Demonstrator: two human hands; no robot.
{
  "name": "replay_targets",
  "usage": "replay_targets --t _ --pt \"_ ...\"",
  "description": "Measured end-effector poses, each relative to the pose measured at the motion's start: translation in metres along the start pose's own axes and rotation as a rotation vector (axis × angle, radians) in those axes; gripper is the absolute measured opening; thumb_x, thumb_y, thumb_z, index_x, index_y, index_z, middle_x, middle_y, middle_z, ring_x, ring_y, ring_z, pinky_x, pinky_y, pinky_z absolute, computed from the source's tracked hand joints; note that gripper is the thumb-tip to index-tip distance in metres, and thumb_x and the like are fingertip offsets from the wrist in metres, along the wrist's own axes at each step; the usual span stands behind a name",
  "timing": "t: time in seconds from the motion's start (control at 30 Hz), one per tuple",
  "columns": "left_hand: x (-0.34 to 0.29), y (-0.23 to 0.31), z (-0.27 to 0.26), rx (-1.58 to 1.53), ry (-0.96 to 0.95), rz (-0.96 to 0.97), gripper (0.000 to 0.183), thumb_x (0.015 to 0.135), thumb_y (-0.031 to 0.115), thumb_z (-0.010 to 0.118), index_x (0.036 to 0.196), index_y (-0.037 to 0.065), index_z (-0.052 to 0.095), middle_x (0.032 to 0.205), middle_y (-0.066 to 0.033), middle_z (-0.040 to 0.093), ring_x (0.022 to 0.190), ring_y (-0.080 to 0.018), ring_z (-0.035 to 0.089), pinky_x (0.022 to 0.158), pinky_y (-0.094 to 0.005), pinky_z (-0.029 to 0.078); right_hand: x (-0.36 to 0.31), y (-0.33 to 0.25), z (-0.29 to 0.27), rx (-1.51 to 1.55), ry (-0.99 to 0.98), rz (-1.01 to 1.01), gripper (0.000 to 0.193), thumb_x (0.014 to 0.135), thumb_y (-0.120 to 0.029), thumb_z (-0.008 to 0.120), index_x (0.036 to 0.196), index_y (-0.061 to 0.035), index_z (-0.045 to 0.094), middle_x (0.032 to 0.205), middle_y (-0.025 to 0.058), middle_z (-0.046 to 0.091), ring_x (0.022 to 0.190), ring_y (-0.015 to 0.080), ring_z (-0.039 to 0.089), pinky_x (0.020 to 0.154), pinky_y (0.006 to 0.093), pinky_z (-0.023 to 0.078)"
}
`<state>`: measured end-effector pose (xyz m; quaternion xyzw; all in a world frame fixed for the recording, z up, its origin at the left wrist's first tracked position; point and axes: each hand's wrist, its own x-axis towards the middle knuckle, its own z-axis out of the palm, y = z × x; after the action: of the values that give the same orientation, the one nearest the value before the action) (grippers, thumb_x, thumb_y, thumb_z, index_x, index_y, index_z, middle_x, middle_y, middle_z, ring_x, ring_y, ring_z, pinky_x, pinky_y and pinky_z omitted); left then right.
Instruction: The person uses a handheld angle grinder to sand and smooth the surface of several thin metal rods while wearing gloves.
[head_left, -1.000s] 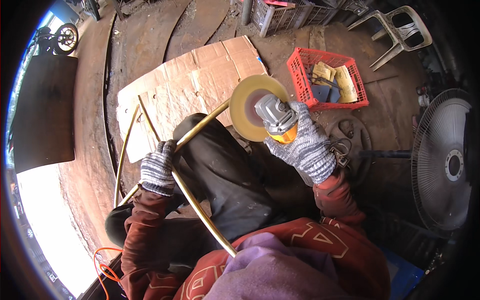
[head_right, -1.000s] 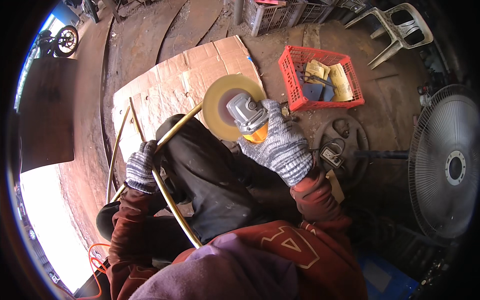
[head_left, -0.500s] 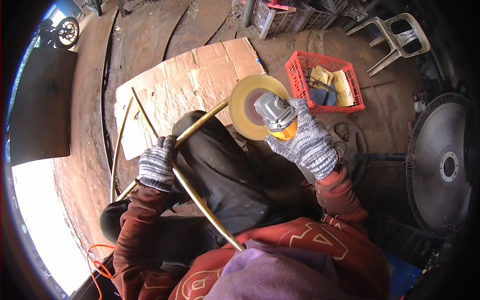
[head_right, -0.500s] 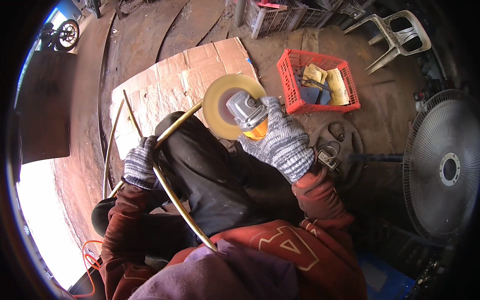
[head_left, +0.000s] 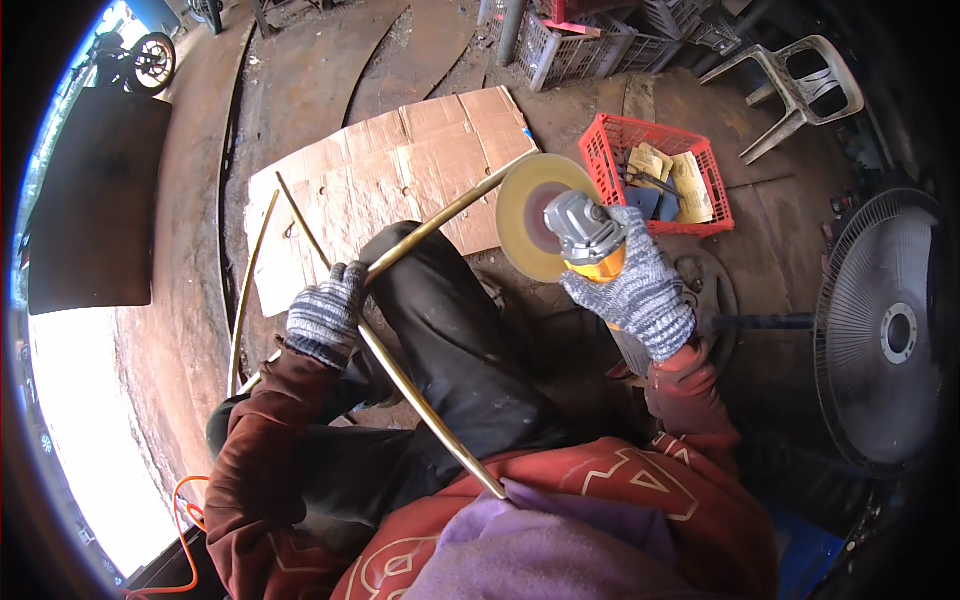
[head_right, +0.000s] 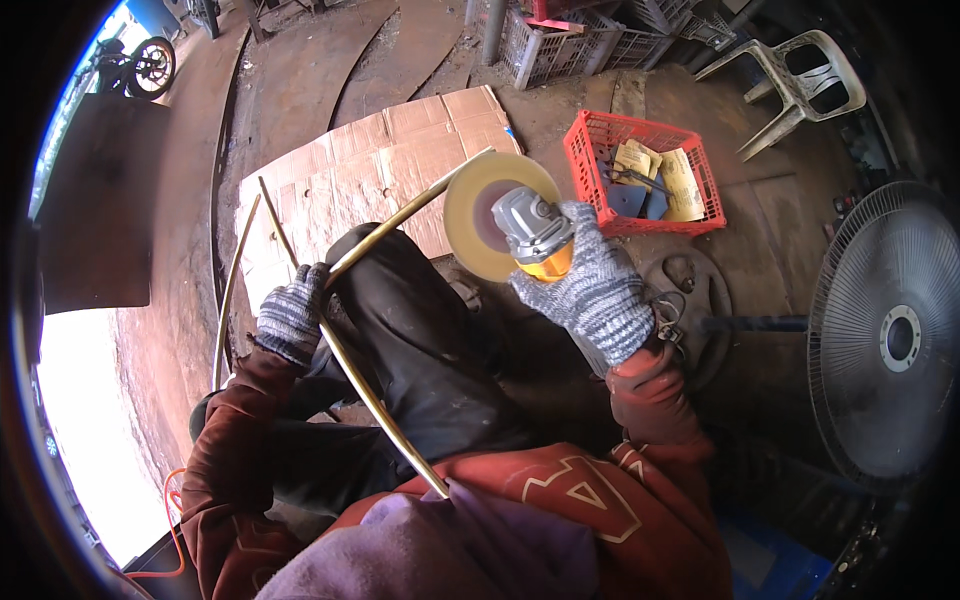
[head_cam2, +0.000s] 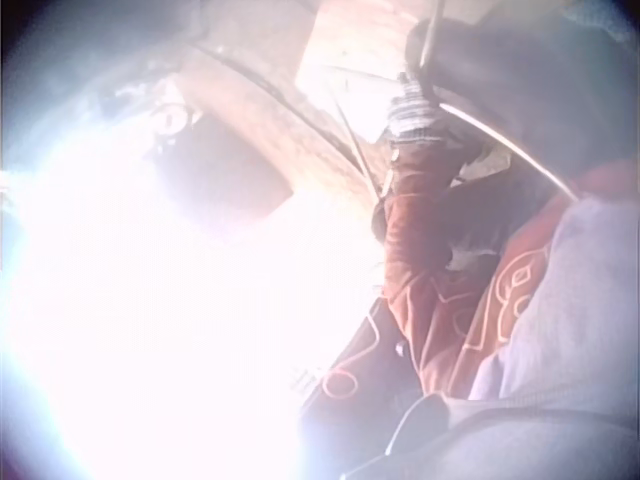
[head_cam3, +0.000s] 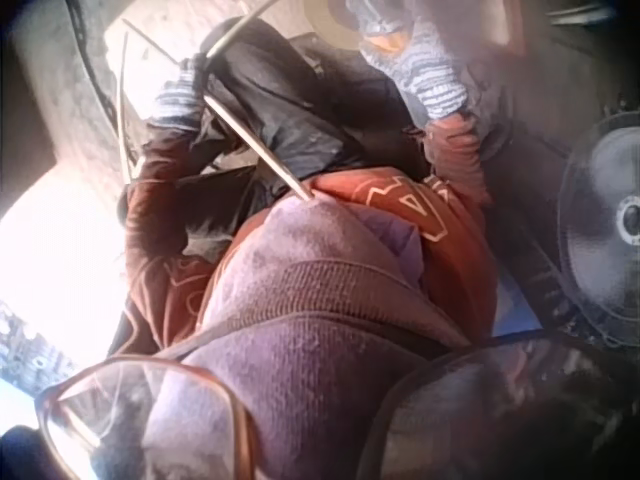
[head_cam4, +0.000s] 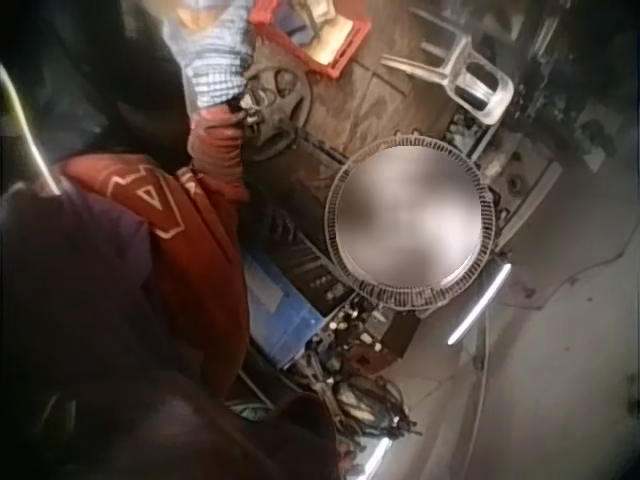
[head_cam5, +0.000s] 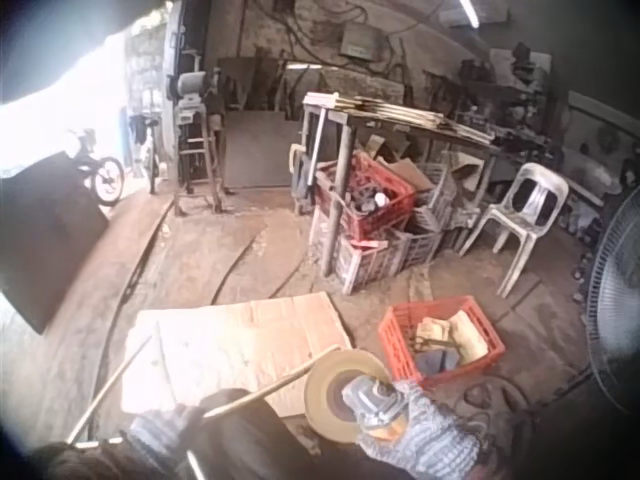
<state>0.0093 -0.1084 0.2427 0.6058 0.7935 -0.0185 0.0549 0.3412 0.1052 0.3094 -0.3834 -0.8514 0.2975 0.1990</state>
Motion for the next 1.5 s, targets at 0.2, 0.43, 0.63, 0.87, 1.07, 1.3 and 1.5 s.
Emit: replay_targets --t 0.2,0.43,0.63,0.87,1.07,1.3,1.5 --pt "0.030 -0.009 -0.008 0.072 -0.038 -0.016 0.040 0.092 0.013 0.055 0.131 0.009 0.049 0.116 -0.0165 0.064 0.087 -0.0360 0.072 0.072 -0.0488 0.055 -0.013 0.004 -0.008 0.020 0.032 -0.061 0.078 0.072 -0.029 0.092 0.133 -0.0056 0.048 0.119 0.0161 0.064 0.107 0.0308 0.067 0.094 0.0425 0.054" --pt "0.036 0.008 -0.030 0.186 -0.102 -0.043 0.049 0.093 0.013 0.054 0.140 0.002 0.045 0.113 -0.0196 0.065 0.087 -0.0335 0.073 0.070 -0.0478 0.057 -0.017 0.008 -0.004 0.093 -0.029 -0.005 0.080 0.071 -0.030 0.092 0.132 -0.0060 0.047 0.116 0.0178 0.064 0.106 0.0329 0.067 0.092 0.0434 0.054" --pt "0.020 0.018 -0.042 0.362 -0.130 -0.035 0.064 0.094 0.011 0.052 0.154 0.001 0.033 0.107 -0.0195 0.064 0.075 -0.0312 0.072 0.062 -0.0441 0.058 -0.016 0.006 0.005 0.090 -0.054 -0.032 0.082 0.069 -0.032 0.092 0.133 -0.0079 0.046 0.115 0.0187 0.064 0.105 0.0353 0.067 0.091 0.0450 0.054" --pt "0.001 0.030 -0.031 0.418 -0.194 -0.012 0.067 0.096 0.015 0.054 0.156 0.000 0.028 0.099 -0.0178 0.064 0.066 -0.0279 0.070 0.055 -0.0427 0.056 -0.028 0.014 0.011 0.087 -0.073 -0.081 0.088 0.072 -0.020 0.092 0.141 -0.0038 0.041 0.127 0.0174 0.060 0.119 0.0284 0.062 0.100 0.0414 0.051" --pt "-0.011 0.026 -0.027 0.418 -0.290 0.012 0.066 0.096 0.019 0.054 0.154 -0.003 0.030 0.108 -0.0236 0.066 0.069 -0.0303 0.071 0.058 -0.0458 0.056 -0.037 0.008 0.026 0.258 -0.082 -0.114 0.080 0.073 -0.023 0.089 0.136 -0.0050 0.043 0.121 0.0198 0.061 0.109 0.0322 0.065 0.094 0.0434 0.054" --pt "-0.010 0.021 -0.017 0.389 -0.173 0.027 0.077 0.095 0.030 0.059 0.156 -0.002 0.027 0.105 -0.0205 0.066 0.053 -0.0242 0.066 0.049 -0.0455 0.052 -0.017 0.009 0.042 0.278 -0.275 0.029 0.084 0.075 -0.021 0.090 0.141 -0.0034 0.041 0.123 0.0187 0.061 0.112 0.0309 0.065 0.095 0.0426 0.054" --pt "-0.013 0.028 -0.027 0.406 -0.222 -0.008 0.073 0.091 0.006 0.057 0.157 0.001 0.027 0.096 -0.0195 0.063 0.062 -0.0301 0.065 0.053 -0.0441 0.051 -0.007 0.022 0.049 0.277 -0.202 0.006 0.086 0.074 -0.027 0.091 0.140 -0.0032 0.042 0.121 0.0206 0.062 0.109 0.0343 0.067 0.093 0.0443 0.056"
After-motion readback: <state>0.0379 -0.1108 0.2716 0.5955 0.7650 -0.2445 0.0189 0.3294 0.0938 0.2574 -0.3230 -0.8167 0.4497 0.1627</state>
